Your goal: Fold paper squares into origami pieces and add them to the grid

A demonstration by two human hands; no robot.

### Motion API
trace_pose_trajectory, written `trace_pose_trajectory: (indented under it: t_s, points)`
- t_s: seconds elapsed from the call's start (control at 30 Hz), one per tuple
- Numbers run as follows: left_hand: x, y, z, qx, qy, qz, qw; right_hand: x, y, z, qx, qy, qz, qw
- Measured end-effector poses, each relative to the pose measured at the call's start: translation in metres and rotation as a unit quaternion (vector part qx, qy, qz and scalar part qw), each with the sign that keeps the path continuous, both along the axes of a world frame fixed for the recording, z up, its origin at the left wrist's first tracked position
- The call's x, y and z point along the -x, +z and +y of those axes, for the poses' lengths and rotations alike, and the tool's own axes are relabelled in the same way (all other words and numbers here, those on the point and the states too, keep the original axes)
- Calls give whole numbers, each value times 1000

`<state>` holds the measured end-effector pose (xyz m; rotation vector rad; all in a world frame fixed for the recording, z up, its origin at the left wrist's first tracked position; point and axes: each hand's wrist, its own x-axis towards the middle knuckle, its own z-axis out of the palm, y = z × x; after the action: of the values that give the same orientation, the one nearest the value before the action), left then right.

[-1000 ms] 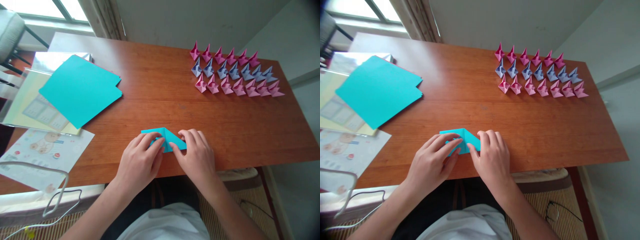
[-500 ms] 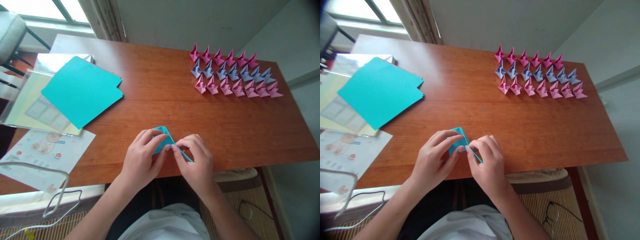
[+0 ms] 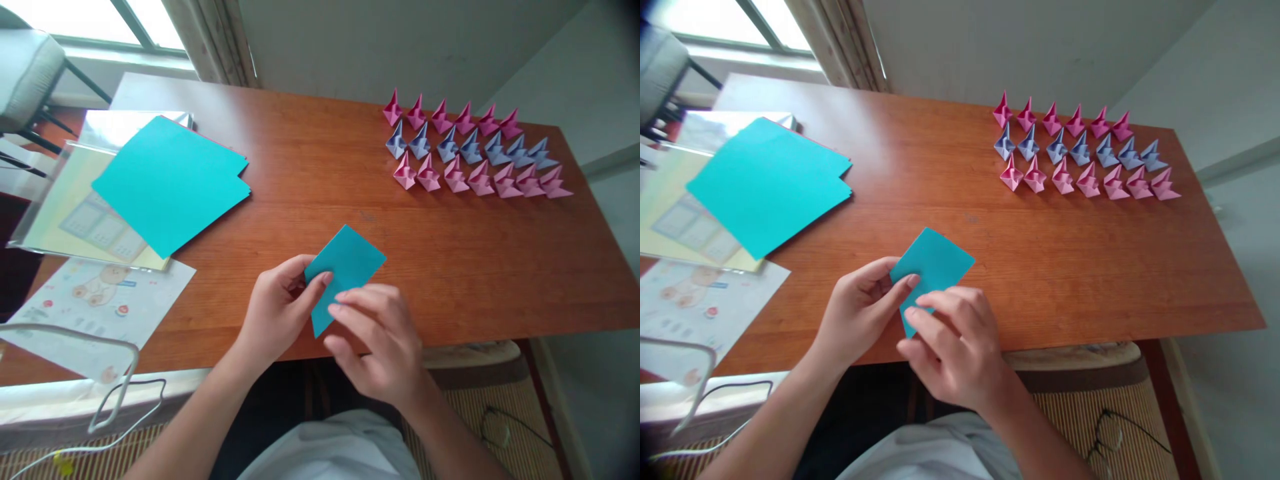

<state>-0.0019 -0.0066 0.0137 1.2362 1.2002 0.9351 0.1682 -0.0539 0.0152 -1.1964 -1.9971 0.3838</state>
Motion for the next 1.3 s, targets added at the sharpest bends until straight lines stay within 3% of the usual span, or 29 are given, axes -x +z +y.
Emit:
trace_pose_trajectory:
  t_s: [0.13,0.27,0.37,0.5,0.7,1.1,1.3]
  points:
    - [7,-1,4,-44,-55,99,993,-16,-2,19,52,-149,63,986]
    - [10,-3,8,-166,-112,241,950,-26,-10,36,223,-127,133,957]
    - [10,-7,10,-262,-107,312,907,-27,-12,42,264,-137,112,948]
    - [14,-9,8,-368,-79,435,818,-26,-8,45,241,-172,66,953]
    - [21,-11,1,-430,-161,532,712,-28,-11,47,186,-180,-7,966]
    - [22,-4,6,-416,-239,606,635,-33,-18,47,128,-147,-68,978]
    - [21,-1,7,-419,-253,617,616,-34,-20,48,108,-134,-73,982]
